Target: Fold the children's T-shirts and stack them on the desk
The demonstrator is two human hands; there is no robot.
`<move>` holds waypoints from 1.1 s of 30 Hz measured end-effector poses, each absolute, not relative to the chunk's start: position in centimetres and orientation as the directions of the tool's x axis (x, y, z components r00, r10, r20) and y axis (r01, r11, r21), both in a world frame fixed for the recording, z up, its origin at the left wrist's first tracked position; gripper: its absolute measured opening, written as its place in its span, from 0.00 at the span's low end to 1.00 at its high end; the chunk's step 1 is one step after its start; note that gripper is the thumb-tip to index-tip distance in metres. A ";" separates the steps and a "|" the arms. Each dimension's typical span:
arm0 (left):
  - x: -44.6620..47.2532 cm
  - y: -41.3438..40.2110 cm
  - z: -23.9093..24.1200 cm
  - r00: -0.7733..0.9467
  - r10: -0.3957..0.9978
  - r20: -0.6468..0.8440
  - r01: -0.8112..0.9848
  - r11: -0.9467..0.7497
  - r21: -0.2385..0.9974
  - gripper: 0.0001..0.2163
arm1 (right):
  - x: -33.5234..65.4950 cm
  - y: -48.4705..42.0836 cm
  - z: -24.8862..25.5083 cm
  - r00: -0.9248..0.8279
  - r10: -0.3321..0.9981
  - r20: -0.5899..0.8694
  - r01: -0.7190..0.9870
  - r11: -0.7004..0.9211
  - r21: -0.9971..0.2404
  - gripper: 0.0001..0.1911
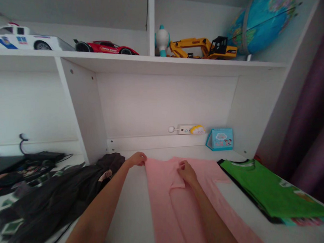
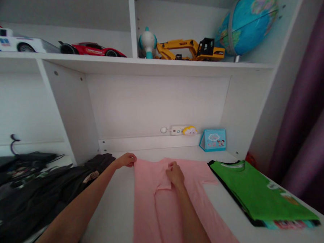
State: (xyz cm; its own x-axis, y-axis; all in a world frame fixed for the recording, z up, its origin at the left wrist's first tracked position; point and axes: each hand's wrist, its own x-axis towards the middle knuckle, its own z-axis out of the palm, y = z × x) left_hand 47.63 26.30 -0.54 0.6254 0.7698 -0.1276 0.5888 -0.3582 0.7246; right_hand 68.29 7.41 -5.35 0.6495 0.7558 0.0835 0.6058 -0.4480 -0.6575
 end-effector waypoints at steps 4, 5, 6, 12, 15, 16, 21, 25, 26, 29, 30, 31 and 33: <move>47.6 25.5 -2.2 0.564 0.821 -0.093 0.616 -0.343 0.709 0.08 | 67.9 7.3 -5.2 0.659 0.742 0.124 0.614 -0.436 -0.658 0.16; 47.6 25.2 -2.5 0.543 0.836 -0.072 0.628 -0.348 0.696 0.09 | 67.7 7.3 -5.1 0.660 0.738 0.139 0.621 -0.433 -0.654 0.16; 47.6 25.0 -2.7 0.523 0.851 -0.049 0.642 -0.355 0.680 0.10 | 67.6 7.3 -5.1 0.660 0.734 0.156 0.630 -0.428 -0.648 0.16; 48.3 21.3 -1.8 0.459 0.876 0.148 0.707 -0.461 0.536 0.18 | 66.6 7.2 -4.9 0.552 0.786 0.279 0.741 -0.309 -0.596 0.13; 48.9 17.2 -1.7 0.585 0.783 0.211 0.654 -0.609 0.448 0.20 | 66.3 7.1 -5.0 0.499 0.817 0.290 0.775 -0.270 -0.572 0.10; 49.0 15.7 -1.9 0.638 0.742 0.206 0.624 -0.655 0.426 0.19 | 66.3 7.0 -5.0 0.489 0.823 0.290 0.779 -0.262 -0.569 0.11; 48.4 10.4 -4.1 0.801 0.592 0.090 0.550 -0.786 0.281 0.29 | 66.1 6.3 -3.2 0.426 0.854 0.297 0.792 -0.194 -0.579 0.13; 48.0 9.9 -4.7 0.798 0.590 0.123 0.562 -0.801 0.206 0.28 | 64.1 4.3 1.3 0.261 0.916 0.304 0.819 -0.043 -0.573 0.17; 48.0 10.1 -4.6 0.798 0.591 0.118 0.564 -0.801 0.200 0.27 | 63.2 3.2 2.5 0.195 0.936 0.295 0.824 0.007 -0.567 0.17; 48.1 10.7 -4.4 0.809 0.581 0.095 0.558 -0.808 0.187 0.24 | 59.5 -2.0 4.4 -0.031 0.969 0.245 0.815 0.166 -0.555 0.16; 48.1 10.9 -4.4 0.810 0.580 0.091 0.558 -0.809 0.185 0.24 | 58.0 -4.0 4.3 -0.101 0.969 0.226 0.802 0.214 -0.558 0.17; 48.2 11.0 -4.4 0.809 0.581 0.090 0.560 -0.808 0.185 0.24 | 56.5 -6.1 3.7 -0.179 0.961 0.210 0.774 0.270 -0.573 0.19; 48.2 11.3 -4.5 0.804 0.587 0.096 0.564 -0.804 0.187 0.24 | 53.6 -9.9 1.5 -0.219 0.963 0.159 0.744 0.270 -0.612 0.25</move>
